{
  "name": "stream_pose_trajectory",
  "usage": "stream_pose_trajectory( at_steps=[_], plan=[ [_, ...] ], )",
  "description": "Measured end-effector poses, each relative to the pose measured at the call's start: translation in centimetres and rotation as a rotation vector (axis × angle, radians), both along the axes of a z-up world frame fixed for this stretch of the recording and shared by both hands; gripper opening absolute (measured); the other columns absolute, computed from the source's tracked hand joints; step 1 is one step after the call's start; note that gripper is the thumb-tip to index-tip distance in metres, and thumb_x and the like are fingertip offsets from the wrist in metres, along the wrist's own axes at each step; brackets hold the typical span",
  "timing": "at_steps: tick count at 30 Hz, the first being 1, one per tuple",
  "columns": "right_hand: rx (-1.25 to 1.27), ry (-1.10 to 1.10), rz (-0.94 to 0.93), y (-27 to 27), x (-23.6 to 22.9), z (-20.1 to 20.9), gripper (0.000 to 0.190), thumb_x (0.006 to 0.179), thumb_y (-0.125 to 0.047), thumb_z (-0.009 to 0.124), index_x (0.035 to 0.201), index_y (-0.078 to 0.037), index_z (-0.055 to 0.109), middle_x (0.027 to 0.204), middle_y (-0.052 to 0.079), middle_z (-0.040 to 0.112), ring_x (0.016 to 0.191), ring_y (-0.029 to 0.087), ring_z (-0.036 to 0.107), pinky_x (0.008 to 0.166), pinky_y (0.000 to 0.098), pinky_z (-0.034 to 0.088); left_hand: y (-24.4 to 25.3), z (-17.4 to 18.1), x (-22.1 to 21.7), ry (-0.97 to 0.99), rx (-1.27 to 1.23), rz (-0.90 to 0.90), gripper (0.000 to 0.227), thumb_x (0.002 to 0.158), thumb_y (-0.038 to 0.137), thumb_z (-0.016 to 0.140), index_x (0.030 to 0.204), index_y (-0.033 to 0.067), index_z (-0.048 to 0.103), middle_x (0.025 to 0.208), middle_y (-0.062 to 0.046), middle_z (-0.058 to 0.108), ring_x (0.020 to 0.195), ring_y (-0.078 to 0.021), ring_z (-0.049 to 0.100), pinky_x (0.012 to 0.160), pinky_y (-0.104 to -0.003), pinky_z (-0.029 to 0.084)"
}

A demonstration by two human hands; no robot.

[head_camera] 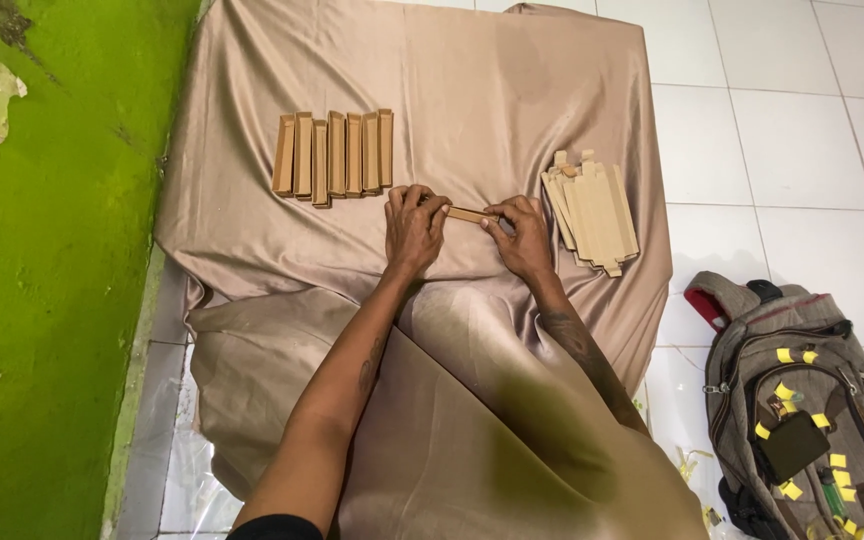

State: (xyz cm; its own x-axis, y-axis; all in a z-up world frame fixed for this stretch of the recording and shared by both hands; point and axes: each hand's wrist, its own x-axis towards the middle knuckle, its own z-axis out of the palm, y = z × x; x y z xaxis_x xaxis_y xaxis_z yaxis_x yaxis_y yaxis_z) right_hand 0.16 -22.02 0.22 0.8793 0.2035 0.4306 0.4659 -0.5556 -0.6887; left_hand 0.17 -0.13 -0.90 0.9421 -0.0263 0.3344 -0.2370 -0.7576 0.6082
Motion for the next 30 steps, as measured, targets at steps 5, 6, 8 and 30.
stream_pose_trajectory(
  at_steps=[5, 6, 8, 30],
  plan=[
    [-0.013, -0.001, 0.007, -0.2, -0.2, 0.2, 0.029, 0.090, -0.028, 0.084, 0.115, -0.016, 0.078, 0.102, 0.011, 0.068, 0.100, 0.035, 0.061, 0.092, 0.0451, 0.047, -0.2, 0.9, -0.4, 0.012, 0.033, 0.001, 0.019, 0.104, 0.024, 0.059, 0.119, 0.0242, 0.072, 0.120, -0.001, 0.059, 0.129, -0.0282, 0.043, 0.105, -0.044, 0.039],
    [-0.021, 0.007, 0.012, -0.1, -0.2, 0.2, 0.038, 0.088, -0.029, 0.085, 0.122, -0.017, 0.077, 0.108, 0.011, 0.069, 0.103, 0.036, 0.060, 0.094, 0.0463, 0.047, -0.2, 1.1, -0.5, 0.027, 0.046, -0.004, 0.025, 0.104, 0.021, 0.058, 0.127, 0.0229, 0.069, 0.126, -0.002, 0.059, 0.132, -0.0282, 0.042, 0.106, -0.044, 0.039],
    [0.036, 0.012, 0.016, 0.0, -0.5, 0.6, 0.027, 0.090, -0.026, 0.084, 0.115, -0.017, 0.079, 0.103, 0.010, 0.072, 0.100, 0.034, 0.062, 0.093, 0.0441, 0.048, -0.2, 0.3, -0.2, 0.018, 0.043, 0.000, 0.021, 0.104, 0.020, 0.058, 0.121, 0.0233, 0.070, 0.120, 0.000, 0.059, 0.130, -0.0276, 0.043, 0.106, -0.044, 0.038],
    [0.121, -0.084, -0.015, 0.5, -0.9, 1.6, 0.015, 0.082, -0.015, 0.090, 0.092, -0.010, 0.080, 0.098, 0.013, 0.078, 0.095, 0.036, 0.071, 0.086, 0.0445, 0.054, -0.2, -0.8, 0.1, -0.118, -0.054, 0.091, 0.016, 0.080, 0.014, 0.064, 0.094, 0.0121, 0.056, 0.109, -0.006, 0.054, 0.104, -0.0323, 0.055, 0.089, -0.046, 0.046]
  ],
)
